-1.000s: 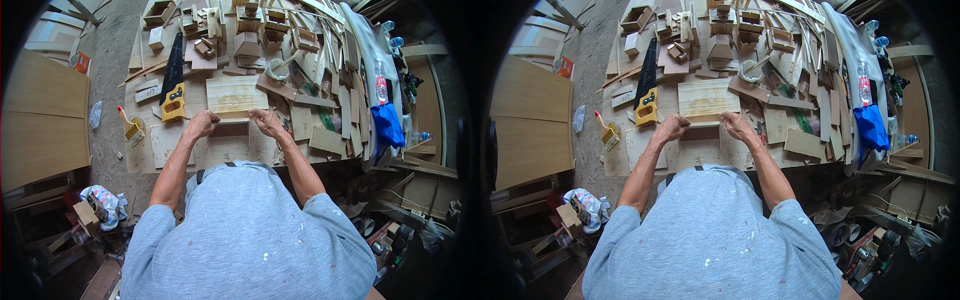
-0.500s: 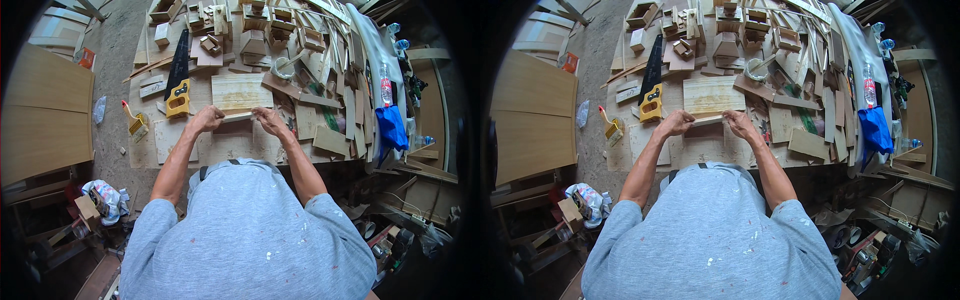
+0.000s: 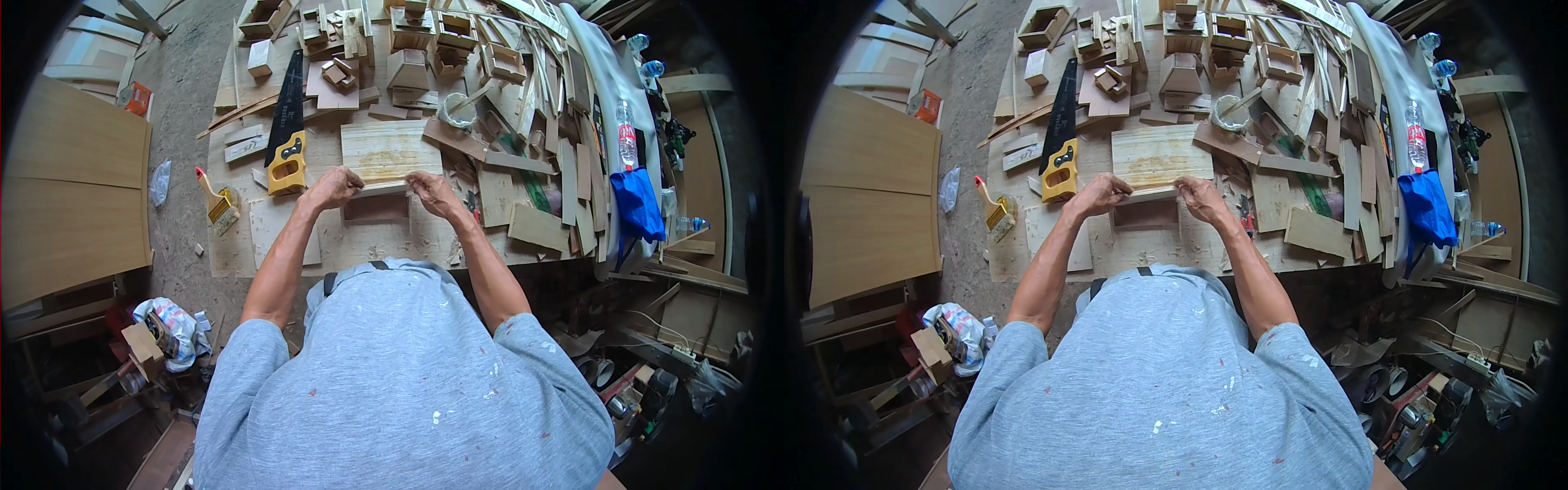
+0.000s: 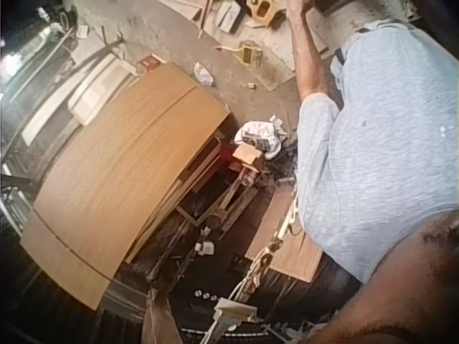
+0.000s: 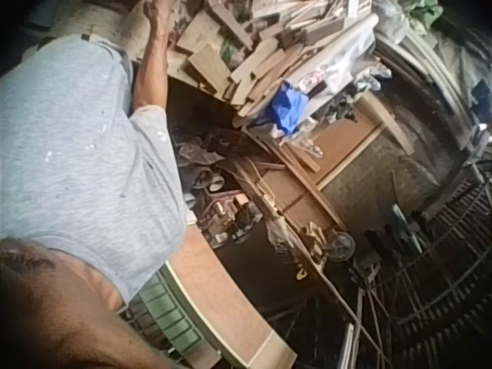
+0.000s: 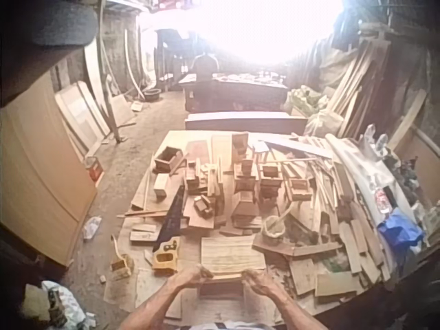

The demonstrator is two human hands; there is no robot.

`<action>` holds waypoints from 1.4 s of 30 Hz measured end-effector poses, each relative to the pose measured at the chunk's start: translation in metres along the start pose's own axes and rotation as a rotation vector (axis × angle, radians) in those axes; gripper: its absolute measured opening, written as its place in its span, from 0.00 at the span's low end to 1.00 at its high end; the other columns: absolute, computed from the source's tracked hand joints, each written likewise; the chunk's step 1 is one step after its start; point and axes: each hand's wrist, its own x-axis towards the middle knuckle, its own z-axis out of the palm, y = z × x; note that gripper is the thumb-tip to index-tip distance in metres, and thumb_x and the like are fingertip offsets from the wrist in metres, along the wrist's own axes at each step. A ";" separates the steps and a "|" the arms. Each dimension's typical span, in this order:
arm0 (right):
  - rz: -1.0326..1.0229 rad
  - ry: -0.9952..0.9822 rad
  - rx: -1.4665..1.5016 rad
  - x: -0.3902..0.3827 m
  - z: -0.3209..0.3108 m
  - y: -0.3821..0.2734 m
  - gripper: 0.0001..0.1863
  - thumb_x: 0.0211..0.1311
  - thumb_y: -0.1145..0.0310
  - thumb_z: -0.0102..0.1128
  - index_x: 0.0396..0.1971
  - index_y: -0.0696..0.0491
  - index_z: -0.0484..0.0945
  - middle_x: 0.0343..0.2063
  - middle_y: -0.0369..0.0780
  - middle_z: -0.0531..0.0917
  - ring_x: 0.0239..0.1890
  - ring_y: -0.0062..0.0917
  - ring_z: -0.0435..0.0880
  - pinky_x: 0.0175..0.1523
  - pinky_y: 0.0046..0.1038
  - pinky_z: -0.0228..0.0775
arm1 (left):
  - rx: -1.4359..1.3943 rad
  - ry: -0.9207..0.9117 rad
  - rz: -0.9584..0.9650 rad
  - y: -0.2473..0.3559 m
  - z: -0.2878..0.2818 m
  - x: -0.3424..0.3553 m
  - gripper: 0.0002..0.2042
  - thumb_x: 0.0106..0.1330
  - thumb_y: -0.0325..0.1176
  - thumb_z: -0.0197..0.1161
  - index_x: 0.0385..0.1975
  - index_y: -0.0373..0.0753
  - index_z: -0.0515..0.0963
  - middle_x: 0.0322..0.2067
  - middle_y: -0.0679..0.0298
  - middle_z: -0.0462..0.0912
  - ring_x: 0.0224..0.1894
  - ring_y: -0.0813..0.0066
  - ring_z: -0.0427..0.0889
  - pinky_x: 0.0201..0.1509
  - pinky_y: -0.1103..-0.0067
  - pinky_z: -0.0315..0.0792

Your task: Applying glue to wooden pieces and using a handsaw to cut wood at a workbench.

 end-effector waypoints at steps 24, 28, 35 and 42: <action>0.148 0.210 0.980 -0.063 -0.010 -0.054 0.24 0.61 0.74 0.63 0.58 0.59 0.72 0.37 0.35 0.81 0.35 0.15 0.79 0.41 0.18 0.73 | -0.588 -0.031 0.046 0.013 0.008 -0.037 0.12 0.71 0.33 0.60 0.47 0.34 0.83 0.27 0.74 0.76 0.29 0.87 0.69 0.33 0.84 0.67; 0.215 0.332 1.068 -0.084 0.015 -0.051 0.20 0.63 0.74 0.62 0.55 0.60 0.74 0.38 0.37 0.81 0.36 0.18 0.81 0.42 0.21 0.77 | -0.612 -0.098 0.003 0.003 0.019 -0.049 0.14 0.73 0.37 0.57 0.52 0.37 0.81 0.34 0.75 0.79 0.35 0.86 0.70 0.42 0.85 0.69; 0.356 0.367 1.253 -0.114 0.050 -0.055 0.21 0.63 0.78 0.60 0.57 0.59 0.71 0.35 0.37 0.79 0.36 0.20 0.82 0.43 0.22 0.79 | -1.493 -0.113 -0.067 0.013 0.010 -0.113 0.19 0.71 0.37 0.59 0.58 0.37 0.74 0.41 0.62 0.84 0.44 0.76 0.83 0.43 0.77 0.79; 0.300 0.073 1.254 -0.126 0.077 -0.075 0.25 0.62 0.79 0.58 0.61 0.58 0.69 0.34 0.37 0.79 0.34 0.20 0.81 0.43 0.22 0.78 | -1.736 0.148 -0.040 0.009 0.067 -0.185 0.13 0.71 0.38 0.59 0.52 0.44 0.76 0.37 0.67 0.84 0.37 0.77 0.84 0.34 0.80 0.80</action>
